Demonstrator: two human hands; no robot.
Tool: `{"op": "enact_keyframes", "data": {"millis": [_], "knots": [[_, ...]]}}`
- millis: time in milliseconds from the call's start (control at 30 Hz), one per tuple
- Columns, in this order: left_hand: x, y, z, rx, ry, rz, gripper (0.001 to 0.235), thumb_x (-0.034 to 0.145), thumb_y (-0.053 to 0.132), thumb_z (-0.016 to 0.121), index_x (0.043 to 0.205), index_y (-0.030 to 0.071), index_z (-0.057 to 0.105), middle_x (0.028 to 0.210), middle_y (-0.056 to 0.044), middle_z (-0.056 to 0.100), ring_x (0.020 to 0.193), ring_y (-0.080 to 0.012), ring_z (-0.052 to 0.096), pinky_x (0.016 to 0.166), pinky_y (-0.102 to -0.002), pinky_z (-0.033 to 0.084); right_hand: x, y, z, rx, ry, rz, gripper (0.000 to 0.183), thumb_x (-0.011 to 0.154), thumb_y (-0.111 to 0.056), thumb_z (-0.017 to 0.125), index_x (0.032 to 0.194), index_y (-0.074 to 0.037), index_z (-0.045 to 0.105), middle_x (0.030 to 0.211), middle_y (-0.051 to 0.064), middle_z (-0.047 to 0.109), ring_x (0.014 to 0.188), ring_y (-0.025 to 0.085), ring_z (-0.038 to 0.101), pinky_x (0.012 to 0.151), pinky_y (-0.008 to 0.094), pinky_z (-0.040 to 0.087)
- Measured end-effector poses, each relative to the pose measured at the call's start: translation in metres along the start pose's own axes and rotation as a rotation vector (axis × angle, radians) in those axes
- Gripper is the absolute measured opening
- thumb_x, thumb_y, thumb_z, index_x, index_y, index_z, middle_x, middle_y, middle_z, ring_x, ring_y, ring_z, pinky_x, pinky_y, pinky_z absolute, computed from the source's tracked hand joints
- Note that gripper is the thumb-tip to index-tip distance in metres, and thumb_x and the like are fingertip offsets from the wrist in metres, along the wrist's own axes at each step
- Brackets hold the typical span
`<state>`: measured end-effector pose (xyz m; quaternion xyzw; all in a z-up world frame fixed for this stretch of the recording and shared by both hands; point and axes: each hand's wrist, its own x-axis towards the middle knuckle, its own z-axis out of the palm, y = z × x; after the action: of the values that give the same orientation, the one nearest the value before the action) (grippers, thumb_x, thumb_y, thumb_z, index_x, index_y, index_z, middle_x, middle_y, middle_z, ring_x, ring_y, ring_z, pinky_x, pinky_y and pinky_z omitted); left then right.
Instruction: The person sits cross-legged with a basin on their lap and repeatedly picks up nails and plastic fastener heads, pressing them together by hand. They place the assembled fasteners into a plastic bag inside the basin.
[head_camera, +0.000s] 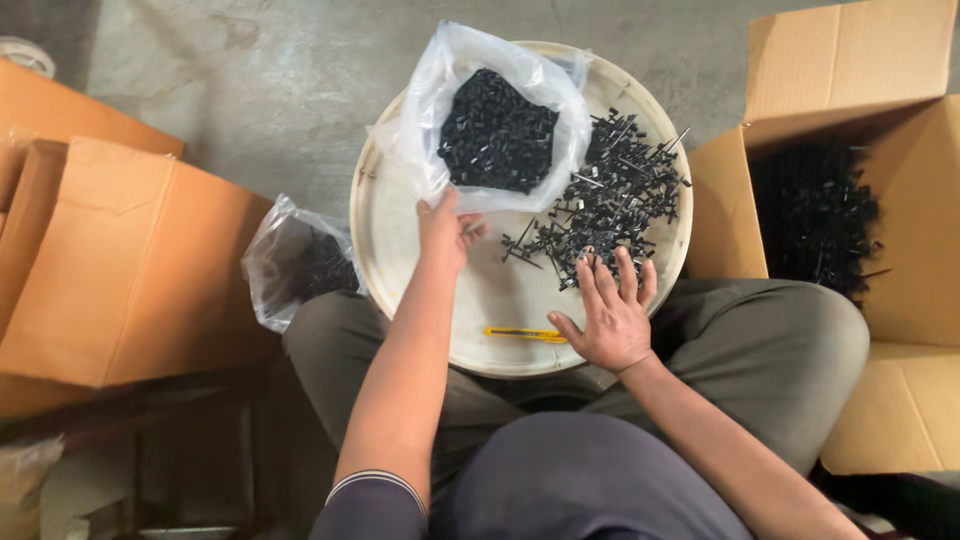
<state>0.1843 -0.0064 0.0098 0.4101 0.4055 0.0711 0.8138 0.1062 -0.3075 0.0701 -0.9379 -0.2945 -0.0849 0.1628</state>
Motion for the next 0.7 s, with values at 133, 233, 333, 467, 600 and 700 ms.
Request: {"op": "enact_keyframes", "data": {"millis": [133, 233, 333, 467, 600, 700], "knots": [[0.039, 0.023, -0.002, -0.101, 0.024, 0.057, 0.062, 0.096, 0.018, 0.059, 0.146, 0.017, 0.022, 0.122, -0.019, 0.061, 0.093, -0.0366, 0.072, 0.065, -0.054, 0.064, 0.003, -0.001, -0.001, 0.012, -0.014, 0.011, 0.084, 0.086, -0.062, 0.066, 0.143, -0.003, 0.052, 0.141, 0.018, 0.055, 0.147, 0.045, 0.031, 0.121, 0.065, 0.009], [0.054, 0.055, -0.006, -0.076, -0.03, 0.181, 0.047, 0.097, 0.015, 0.056, 0.14, 0.013, 0.038, 0.123, -0.017, 0.063, 0.093, -0.0337, 0.073, 0.062, -0.051, 0.063, 0.005, 0.0, -0.003, 0.009, 0.011, -0.007, 0.085, 0.085, -0.063, 0.067, 0.144, -0.004, 0.052, 0.143, 0.018, 0.055, 0.147, 0.044, 0.03, 0.121, 0.064, 0.009], [0.041, 0.067, -0.019, 0.068, -0.039, 0.188, 0.044, 0.097, 0.014, 0.056, 0.138, 0.014, 0.042, 0.121, -0.017, 0.063, 0.088, -0.0319, 0.071, 0.06, -0.048, 0.061, 0.001, -0.003, -0.003, 0.002, -0.004, -0.01, 0.086, 0.086, -0.062, 0.067, 0.146, -0.003, 0.051, 0.147, 0.017, 0.054, 0.147, 0.044, 0.03, 0.121, 0.064, 0.009], [-0.003, 0.061, -0.023, 0.186, 0.015, 0.089, 0.05, 0.096, 0.01, 0.059, 0.14, 0.012, 0.035, 0.115, -0.016, 0.06, 0.081, -0.0301, 0.067, 0.061, -0.046, 0.059, 0.006, -0.003, -0.006, 0.013, 0.012, -0.009, 0.087, 0.087, -0.061, 0.067, 0.15, -0.003, 0.049, 0.15, 0.015, 0.052, 0.149, 0.043, 0.029, 0.122, 0.063, 0.008], [-0.069, 0.03, -0.038, 0.398, 0.131, 0.244, 0.063, 0.095, 0.019, 0.07, 0.145, 0.014, 0.032, 0.12, -0.005, 0.06, 0.095, -0.0182, 0.062, 0.066, -0.034, 0.055, 0.004, -0.006, -0.007, -0.001, 0.016, -0.022, 0.089, 0.089, -0.061, 0.068, 0.153, -0.003, 0.048, 0.153, 0.014, 0.052, 0.151, 0.043, 0.027, 0.122, 0.064, 0.005], [-0.127, -0.01, -0.042, 0.516, -0.077, 0.489, 0.057, 0.099, 0.024, 0.076, 0.145, 0.005, 0.049, 0.127, -0.012, 0.057, 0.108, -0.0185, 0.056, 0.077, -0.031, 0.051, 0.002, -0.006, -0.011, 0.004, 0.026, -0.048, 0.087, 0.087, -0.059, 0.072, 0.152, -0.005, 0.05, 0.15, 0.014, 0.054, 0.148, 0.044, 0.026, 0.117, 0.067, 0.001]]}}
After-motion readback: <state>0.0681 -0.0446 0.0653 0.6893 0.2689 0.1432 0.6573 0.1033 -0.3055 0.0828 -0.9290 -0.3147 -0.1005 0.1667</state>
